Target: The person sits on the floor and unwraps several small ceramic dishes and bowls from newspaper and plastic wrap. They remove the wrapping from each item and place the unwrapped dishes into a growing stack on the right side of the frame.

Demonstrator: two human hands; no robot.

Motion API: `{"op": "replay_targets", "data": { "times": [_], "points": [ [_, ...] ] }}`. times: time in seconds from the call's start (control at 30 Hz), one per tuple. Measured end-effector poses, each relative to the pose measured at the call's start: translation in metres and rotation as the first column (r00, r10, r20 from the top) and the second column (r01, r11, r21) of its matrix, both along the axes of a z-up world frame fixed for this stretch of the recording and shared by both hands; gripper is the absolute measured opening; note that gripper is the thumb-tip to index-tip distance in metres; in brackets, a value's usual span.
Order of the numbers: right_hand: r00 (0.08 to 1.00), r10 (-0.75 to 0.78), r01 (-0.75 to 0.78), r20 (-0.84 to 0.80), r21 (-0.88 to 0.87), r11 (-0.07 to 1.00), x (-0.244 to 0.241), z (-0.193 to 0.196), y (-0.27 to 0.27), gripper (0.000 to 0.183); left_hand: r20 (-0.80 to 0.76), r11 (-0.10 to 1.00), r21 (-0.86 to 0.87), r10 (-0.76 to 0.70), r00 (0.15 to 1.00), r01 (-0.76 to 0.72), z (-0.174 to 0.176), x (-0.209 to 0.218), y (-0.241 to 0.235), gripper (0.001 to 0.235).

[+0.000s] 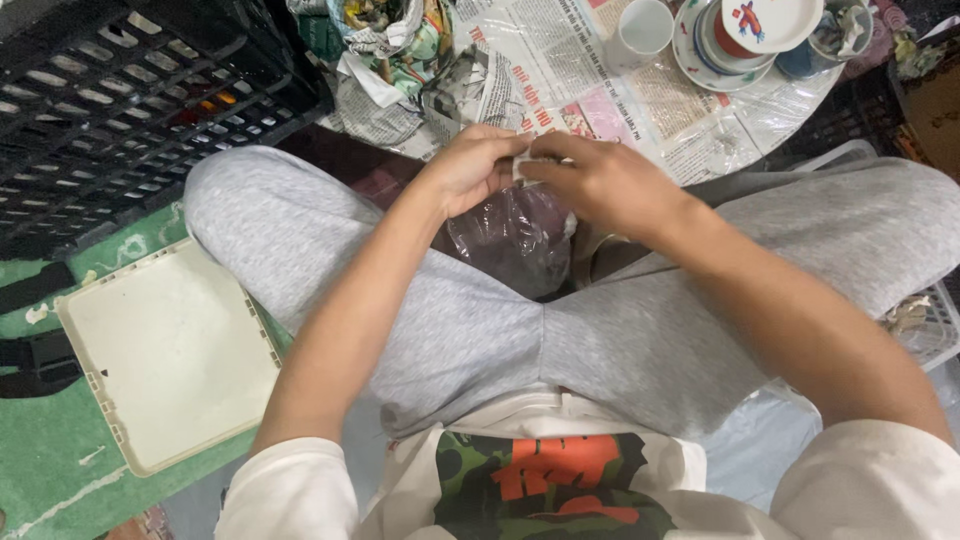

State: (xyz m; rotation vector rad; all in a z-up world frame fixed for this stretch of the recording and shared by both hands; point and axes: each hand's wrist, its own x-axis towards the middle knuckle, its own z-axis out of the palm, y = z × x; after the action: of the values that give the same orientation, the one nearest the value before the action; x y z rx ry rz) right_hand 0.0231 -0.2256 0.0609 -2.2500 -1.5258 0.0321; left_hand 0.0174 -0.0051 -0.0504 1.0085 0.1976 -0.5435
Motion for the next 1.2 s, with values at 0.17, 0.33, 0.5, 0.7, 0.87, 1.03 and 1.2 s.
{"op": "replay_targets", "data": {
  "times": [0.17,0.33,0.5,0.7,0.87,1.03,1.2],
  "points": [
    [0.993,-0.016,0.027,-0.116,0.096,0.995,0.018,-0.001,-0.008,0.021,0.025,0.99,0.138,-0.032,0.999,0.028,0.013,-0.001,-0.003,0.03],
    [0.994,-0.106,0.105,0.009,0.11,0.988,0.037,0.0,-0.019,0.024,0.112,0.995,0.077,0.049,0.992,-0.058,0.044,-0.002,0.002,0.036],
    [0.868,-0.101,0.268,-0.485,0.288,0.92,0.054,0.0,-0.023,0.024,0.283,0.997,0.057,0.026,0.959,-0.044,0.048,-0.008,-0.003,0.044],
    [0.691,-0.282,0.481,-0.665,0.133,0.866,0.046,0.002,-0.012,0.031,0.49,0.975,0.11,0.115,0.864,-0.193,0.015,0.004,-0.008,0.028],
    [0.601,-0.175,0.422,-0.779,0.124,0.898,0.048,0.0,-0.016,0.021,0.42,0.968,0.16,0.108,0.901,-0.191,0.015,0.005,-0.008,0.026],
    [0.755,-0.241,0.405,-0.61,0.145,0.903,0.069,0.007,-0.038,0.028,0.293,0.989,0.111,0.066,0.954,-0.102,0.038,0.001,-0.008,0.038],
    [0.754,-0.59,0.622,-0.288,0.023,0.783,0.119,0.01,-0.068,0.016,0.311,0.892,0.446,-0.085,0.947,-0.067,0.047,-0.001,-0.009,0.039]
  ]
}}
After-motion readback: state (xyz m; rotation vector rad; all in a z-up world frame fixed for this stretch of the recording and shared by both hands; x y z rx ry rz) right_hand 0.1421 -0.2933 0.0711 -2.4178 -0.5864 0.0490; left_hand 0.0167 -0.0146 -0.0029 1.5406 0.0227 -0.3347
